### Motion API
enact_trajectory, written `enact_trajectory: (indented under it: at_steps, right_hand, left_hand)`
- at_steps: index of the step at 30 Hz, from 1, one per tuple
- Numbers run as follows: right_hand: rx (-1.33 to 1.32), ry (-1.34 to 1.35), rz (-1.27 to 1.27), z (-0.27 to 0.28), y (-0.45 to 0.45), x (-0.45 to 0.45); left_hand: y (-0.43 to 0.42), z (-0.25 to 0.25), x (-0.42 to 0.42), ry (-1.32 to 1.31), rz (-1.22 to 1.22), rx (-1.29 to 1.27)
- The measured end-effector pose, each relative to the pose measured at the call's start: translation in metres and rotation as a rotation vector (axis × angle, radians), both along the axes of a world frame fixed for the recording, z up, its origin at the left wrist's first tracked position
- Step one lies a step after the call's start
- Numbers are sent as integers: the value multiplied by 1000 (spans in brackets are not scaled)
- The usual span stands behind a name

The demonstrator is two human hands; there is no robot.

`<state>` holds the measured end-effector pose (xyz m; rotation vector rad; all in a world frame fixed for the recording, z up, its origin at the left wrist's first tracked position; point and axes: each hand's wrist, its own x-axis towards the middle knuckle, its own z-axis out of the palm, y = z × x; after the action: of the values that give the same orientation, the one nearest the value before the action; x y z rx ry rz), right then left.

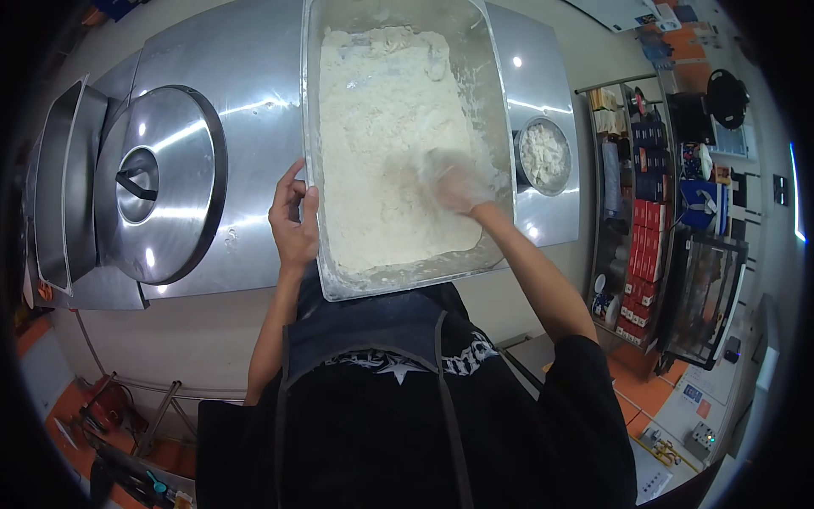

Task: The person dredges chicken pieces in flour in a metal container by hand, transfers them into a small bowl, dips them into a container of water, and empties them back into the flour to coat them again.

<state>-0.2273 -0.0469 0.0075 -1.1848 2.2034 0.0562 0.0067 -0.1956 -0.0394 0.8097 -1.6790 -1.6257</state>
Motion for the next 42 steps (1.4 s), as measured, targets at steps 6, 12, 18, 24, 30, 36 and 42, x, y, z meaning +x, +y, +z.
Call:
enact_trajectory:
  at_steps: [6, 12, 18, 24, 30, 36, 42]
  right_hand:
    - [34, -464, 88, -118, 71, -44]
    - [-580, -1348, -231, -89, 1, 53]
    - [-278, -1547, -1241, -89, -22, 74]
    - [-376, -770, -903, -58, -44, 8]
    - [-182, -4, -196, 35, -58, -43]
    - [-498, -205, -168, 34, -86, -58]
    - [-566, 333, 632, -81, -110, -9]
  left_hand:
    - [1, -1, 0, 11, 7, -5]
    - [4, -1, 1, -15, 2, 6]
    - [5, -3, 0, 11, 12, 38]
    - [-1, 0, 2, -36, 2, -30]
    - [1, 0, 0, 4, 11, -25]
    - [1, -2, 2, 4, 11, -29]
    - [1, -2, 0, 21, 9, -19]
